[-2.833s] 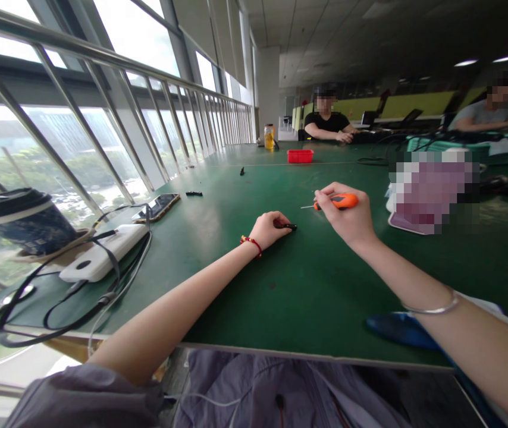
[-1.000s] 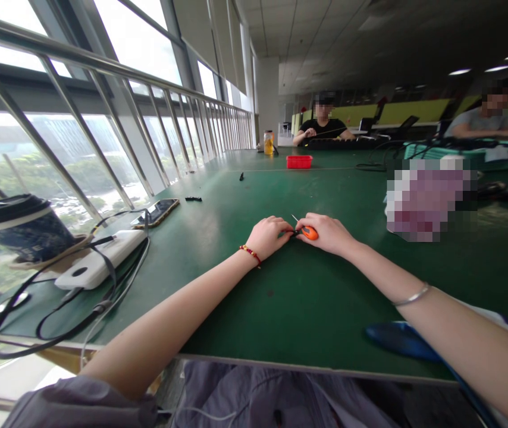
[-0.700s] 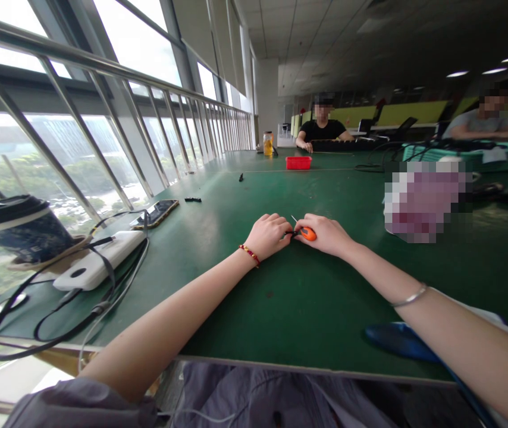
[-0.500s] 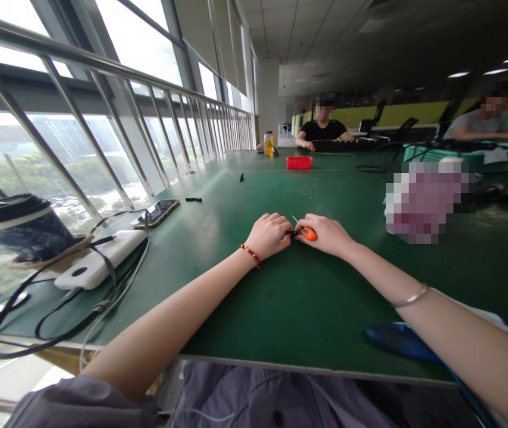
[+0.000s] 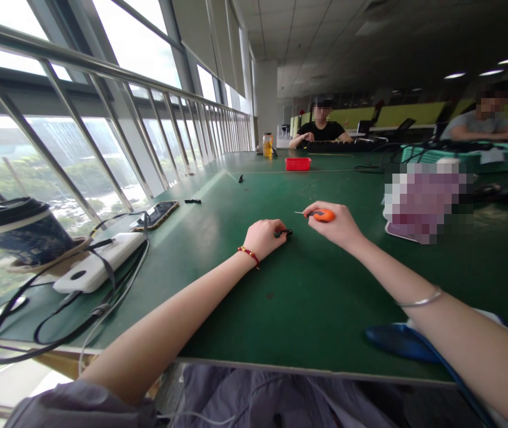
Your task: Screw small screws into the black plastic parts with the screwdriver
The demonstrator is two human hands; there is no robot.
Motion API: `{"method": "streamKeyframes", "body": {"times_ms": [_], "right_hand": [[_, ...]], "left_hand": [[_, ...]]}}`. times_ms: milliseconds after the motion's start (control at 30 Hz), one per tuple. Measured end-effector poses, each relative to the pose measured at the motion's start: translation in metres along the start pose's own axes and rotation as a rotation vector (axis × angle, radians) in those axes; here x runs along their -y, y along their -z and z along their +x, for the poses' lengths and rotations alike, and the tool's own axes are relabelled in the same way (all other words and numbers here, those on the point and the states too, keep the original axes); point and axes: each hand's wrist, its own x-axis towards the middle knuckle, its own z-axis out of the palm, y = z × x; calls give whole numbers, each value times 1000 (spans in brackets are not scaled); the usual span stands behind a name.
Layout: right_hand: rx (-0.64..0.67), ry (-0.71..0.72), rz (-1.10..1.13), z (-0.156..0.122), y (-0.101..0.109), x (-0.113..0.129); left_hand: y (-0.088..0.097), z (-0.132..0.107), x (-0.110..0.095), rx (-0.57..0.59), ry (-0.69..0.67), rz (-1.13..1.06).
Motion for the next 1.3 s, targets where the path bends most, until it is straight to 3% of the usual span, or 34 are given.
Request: {"method": "streamKeyframes", "body": {"times_ms": [100, 200, 667, 1033, 1300], "right_hand": [[-152, -90, 263, 2, 9, 8], [-223, -104, 347, 2, 13, 13], [-160, -85, 326, -3, 6, 17], [-228, 10, 216, -2, 4, 18], [-242, -71, 60, -8, 8, 29]], "left_hand": [[0, 0, 0, -6, -18, 51], [-1, 1, 1, -5, -41, 68], [-4, 2, 5, 4, -88, 39], [-2, 2, 3, 15, -96, 31], [-3, 2, 4, 10, -96, 31]]}}
